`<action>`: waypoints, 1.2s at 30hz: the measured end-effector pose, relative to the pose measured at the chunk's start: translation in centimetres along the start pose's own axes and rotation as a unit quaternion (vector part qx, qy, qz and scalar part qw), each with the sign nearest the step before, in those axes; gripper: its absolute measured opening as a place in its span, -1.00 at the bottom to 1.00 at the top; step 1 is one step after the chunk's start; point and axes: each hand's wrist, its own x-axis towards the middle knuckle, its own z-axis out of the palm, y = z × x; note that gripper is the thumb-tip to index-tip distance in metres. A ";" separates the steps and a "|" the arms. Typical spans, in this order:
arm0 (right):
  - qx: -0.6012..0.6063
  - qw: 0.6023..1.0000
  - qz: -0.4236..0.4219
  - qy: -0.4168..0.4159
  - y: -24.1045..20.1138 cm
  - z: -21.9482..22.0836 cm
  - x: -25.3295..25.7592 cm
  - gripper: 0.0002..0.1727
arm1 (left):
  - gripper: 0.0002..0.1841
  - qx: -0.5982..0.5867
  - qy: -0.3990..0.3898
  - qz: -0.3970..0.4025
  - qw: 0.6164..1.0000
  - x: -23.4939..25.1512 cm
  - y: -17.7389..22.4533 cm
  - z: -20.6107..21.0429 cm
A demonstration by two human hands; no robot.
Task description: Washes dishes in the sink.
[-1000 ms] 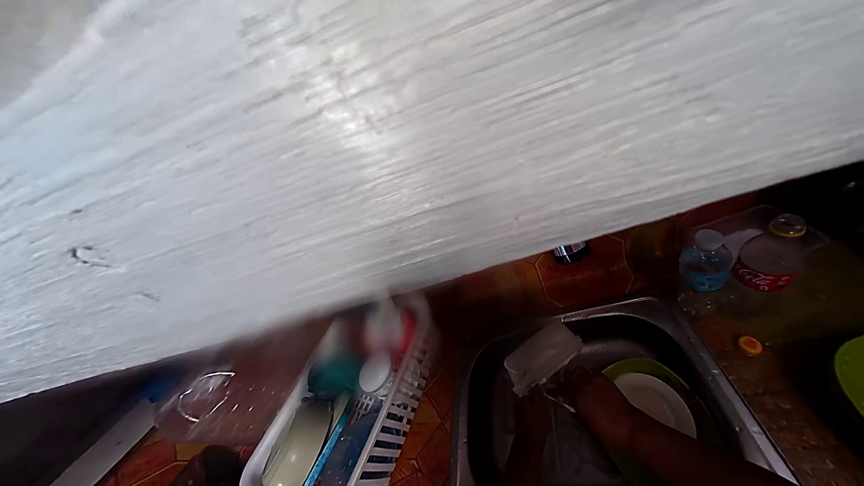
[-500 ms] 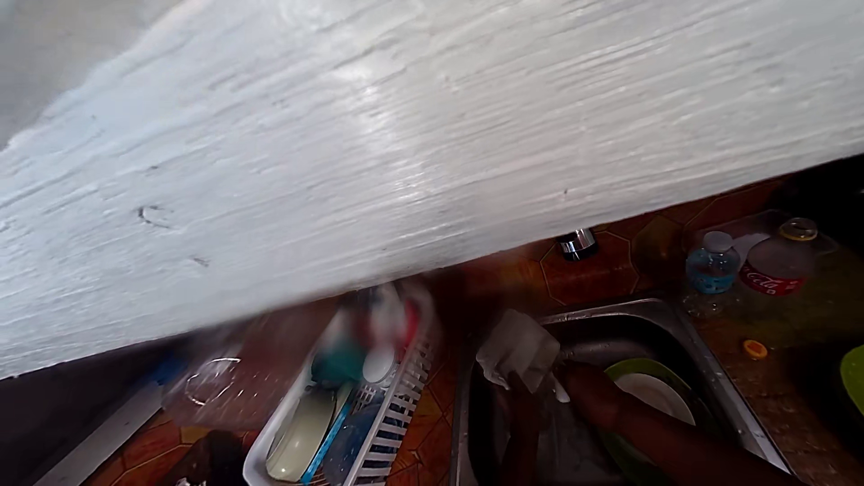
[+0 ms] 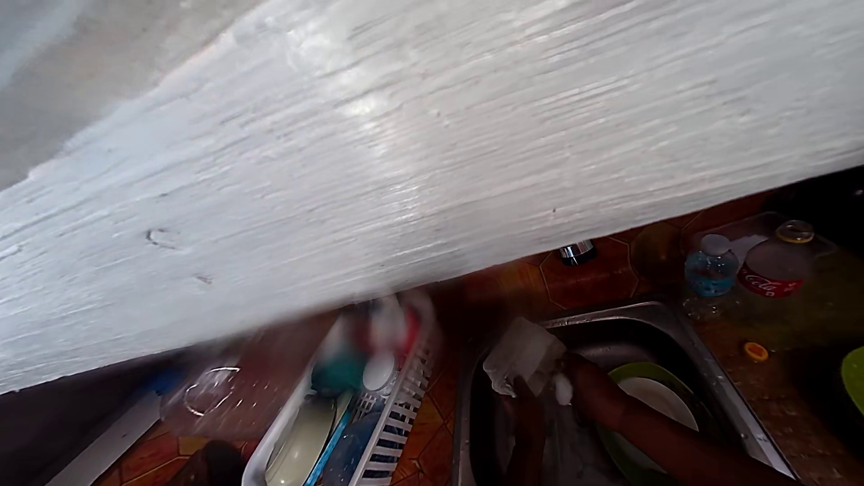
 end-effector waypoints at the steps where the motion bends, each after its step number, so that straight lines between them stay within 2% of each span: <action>1: 0.005 1.000 -0.004 0.021 -0.1 -0.2 -0.1 -0.53 | -0.51 -0.004 0.004 -0.004 1.000 0.1 0.0 0.0; 4: -0.026 0.996 -0.014 0.080 -0.6 -0.5 -0.3 -0.49 | -0.49 -0.014 0.009 -0.021 1.000 0.1 0.2 0.2; 8: -0.073 0.996 0.054 -0.013 -0.6 -0.9 0.2 -0.28 | -0.48 -0.032 0.000 -0.046 0.998 -0.5 1.1 0.5; 12: -0.038 0.995 0.068 -0.060 -0.2 -0.5 0.5 -0.10 | -0.53 -0.099 -0.007 -0.058 0.993 -0.2 1.3 0.6; 19: -0.035 0.994 0.010 -0.106 -1.0 0.5 -0.4 -0.18 | -0.54 -0.171 -0.020 -0.062 0.983 0.4 1.2 1.0; 24: 0.046 0.993 -0.018 -0.106 -0.8 1.0 -0.4 -0.12 | -0.56 -0.172 -0.027 -0.041 0.984 0.5 1.3 0.8; 27: 0.090 0.988 -0.053 -0.110 0.1 0.4 -0.3 -0.20 | -0.53 -0.129 -0.032 -0.022 0.991 0.1 1.3 0.2; 31: 0.002 0.988 -0.054 -0.144 0.8 0.5 -0.6 -0.37 | -0.57 -0.064 -0.038 0.052 0.996 -0.4 2.0 -0.4; 36: -0.033 0.987 -0.009 -0.156 1.5 0.7 -1.1 -0.28 | -0.63 0.021 -0.049 0.146 0.988 -0.7 1.8 -1.0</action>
